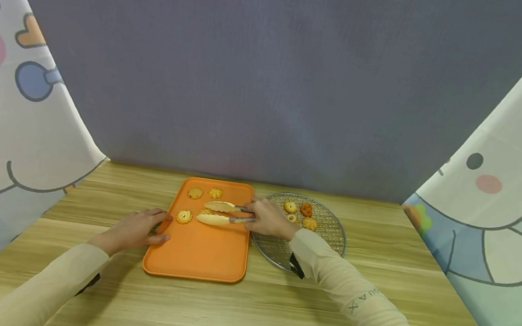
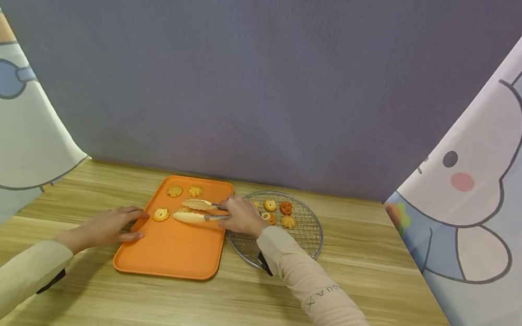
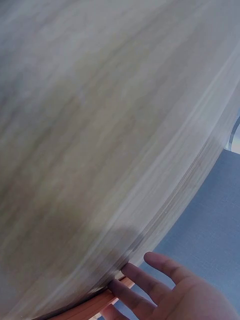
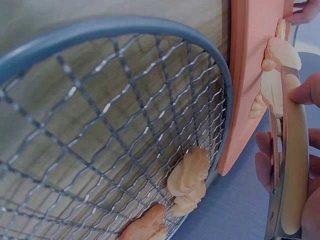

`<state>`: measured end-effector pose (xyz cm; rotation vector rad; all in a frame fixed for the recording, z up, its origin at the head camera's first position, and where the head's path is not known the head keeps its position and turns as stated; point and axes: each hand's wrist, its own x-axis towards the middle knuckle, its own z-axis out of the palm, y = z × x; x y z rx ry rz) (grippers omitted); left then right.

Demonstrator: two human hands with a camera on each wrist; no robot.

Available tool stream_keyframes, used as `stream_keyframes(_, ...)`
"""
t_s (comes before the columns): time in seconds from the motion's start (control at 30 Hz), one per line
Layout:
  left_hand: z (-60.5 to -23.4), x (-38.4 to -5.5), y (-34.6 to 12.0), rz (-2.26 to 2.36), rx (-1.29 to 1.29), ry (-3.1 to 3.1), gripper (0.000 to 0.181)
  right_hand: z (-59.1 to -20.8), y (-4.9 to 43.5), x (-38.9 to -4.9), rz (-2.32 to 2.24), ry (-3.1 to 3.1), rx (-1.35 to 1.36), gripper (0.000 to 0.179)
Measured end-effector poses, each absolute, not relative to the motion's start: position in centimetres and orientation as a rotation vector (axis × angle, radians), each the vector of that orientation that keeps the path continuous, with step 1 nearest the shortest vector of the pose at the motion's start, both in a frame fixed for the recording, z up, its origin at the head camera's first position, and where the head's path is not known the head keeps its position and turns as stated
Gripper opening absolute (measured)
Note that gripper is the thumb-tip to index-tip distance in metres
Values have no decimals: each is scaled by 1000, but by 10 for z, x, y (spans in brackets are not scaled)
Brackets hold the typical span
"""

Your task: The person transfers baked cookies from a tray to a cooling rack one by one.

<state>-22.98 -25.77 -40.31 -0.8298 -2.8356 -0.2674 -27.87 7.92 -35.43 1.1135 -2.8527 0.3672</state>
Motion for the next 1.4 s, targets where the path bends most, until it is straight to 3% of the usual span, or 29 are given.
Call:
stream_keyframes(0.87, -404, -231, -258, -276, -823, -2848, 46, -358, 78, -279, 323, -2849, 1111, 43)
stream_keyframes(1.4, -402, -229, -258, -279, -812, -2860, 47, -343, 107, -265, 311, -2780, 1111, 44)
